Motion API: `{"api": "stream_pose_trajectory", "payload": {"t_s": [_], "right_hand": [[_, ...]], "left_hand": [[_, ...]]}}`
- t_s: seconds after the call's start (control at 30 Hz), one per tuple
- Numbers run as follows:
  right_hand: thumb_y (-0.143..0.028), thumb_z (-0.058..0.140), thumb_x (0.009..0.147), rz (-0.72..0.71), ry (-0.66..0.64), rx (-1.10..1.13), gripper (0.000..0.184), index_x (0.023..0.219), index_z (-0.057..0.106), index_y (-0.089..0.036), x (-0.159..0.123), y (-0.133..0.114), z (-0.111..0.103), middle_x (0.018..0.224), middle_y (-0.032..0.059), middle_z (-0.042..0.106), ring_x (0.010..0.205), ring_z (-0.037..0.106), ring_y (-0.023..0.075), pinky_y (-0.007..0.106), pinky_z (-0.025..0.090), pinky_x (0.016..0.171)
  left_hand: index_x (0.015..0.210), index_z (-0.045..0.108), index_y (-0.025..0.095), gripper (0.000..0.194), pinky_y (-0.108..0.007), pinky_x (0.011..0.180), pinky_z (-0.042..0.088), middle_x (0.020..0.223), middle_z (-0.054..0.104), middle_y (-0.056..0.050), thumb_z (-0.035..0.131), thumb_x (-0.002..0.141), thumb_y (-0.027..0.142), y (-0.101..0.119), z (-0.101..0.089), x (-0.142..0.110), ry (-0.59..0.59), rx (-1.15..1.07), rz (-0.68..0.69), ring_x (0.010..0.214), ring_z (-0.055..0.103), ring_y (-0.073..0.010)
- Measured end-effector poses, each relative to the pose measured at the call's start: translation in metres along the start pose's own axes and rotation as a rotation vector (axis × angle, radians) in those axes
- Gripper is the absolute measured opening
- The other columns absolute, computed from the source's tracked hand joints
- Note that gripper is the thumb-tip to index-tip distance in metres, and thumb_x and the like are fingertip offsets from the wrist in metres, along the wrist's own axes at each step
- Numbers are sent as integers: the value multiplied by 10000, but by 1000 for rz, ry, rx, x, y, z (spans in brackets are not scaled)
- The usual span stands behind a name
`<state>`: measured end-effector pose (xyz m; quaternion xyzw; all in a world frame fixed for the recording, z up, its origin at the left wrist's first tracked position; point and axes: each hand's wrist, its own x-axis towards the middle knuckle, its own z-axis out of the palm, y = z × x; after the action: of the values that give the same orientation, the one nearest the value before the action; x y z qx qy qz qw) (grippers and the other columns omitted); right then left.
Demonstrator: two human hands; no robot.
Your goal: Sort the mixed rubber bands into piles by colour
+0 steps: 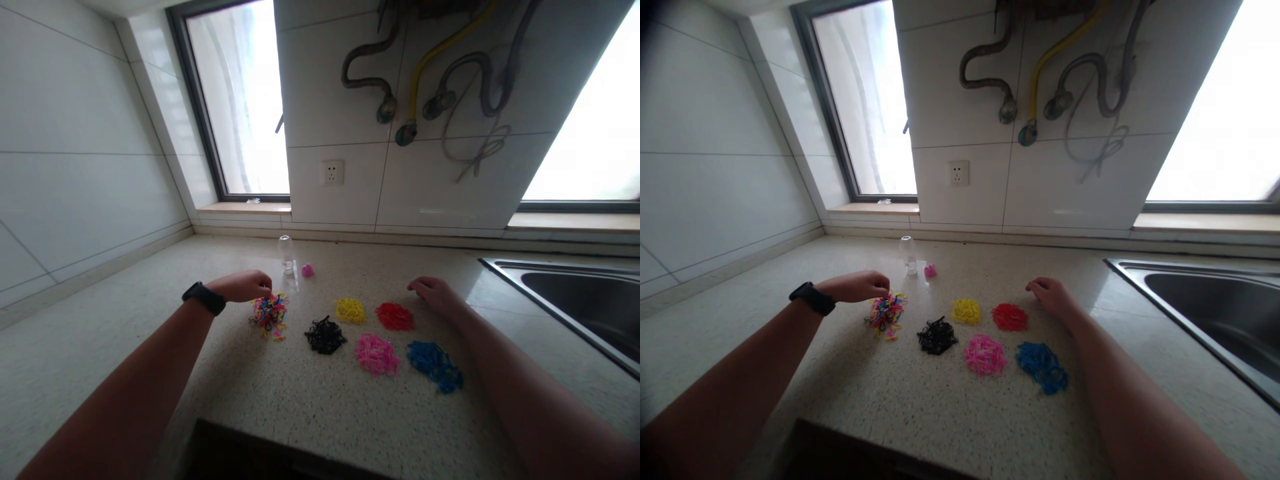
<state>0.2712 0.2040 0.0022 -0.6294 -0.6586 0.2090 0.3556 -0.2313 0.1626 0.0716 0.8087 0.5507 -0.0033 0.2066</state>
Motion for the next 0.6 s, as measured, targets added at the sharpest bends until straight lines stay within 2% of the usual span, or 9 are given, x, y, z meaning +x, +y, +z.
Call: {"api": "stream_pose_trajectory", "payload": {"t_s": [0.33,0.6], "right_hand": [[-422,515,749,19,-17,13,347,796,734,-156,-4,-6,-2,526,-9,508,507,450,145,281,333,510],[-417,521,749,11,-11,8,342,800,740,-159,-1,-1,0,543,-4,529,515,468,145,281,341,516]], "left_hand": [[1210,591,140,342,-425,854,546,1197,602,-92,588,949,361,0,1,2,2,-44,-22,1023,617,-241],[1198,595,138,332,-418,846,548,1178,609,-90,585,952,361,4,-6,-4,10,-71,22,1006,621,-232]]}}
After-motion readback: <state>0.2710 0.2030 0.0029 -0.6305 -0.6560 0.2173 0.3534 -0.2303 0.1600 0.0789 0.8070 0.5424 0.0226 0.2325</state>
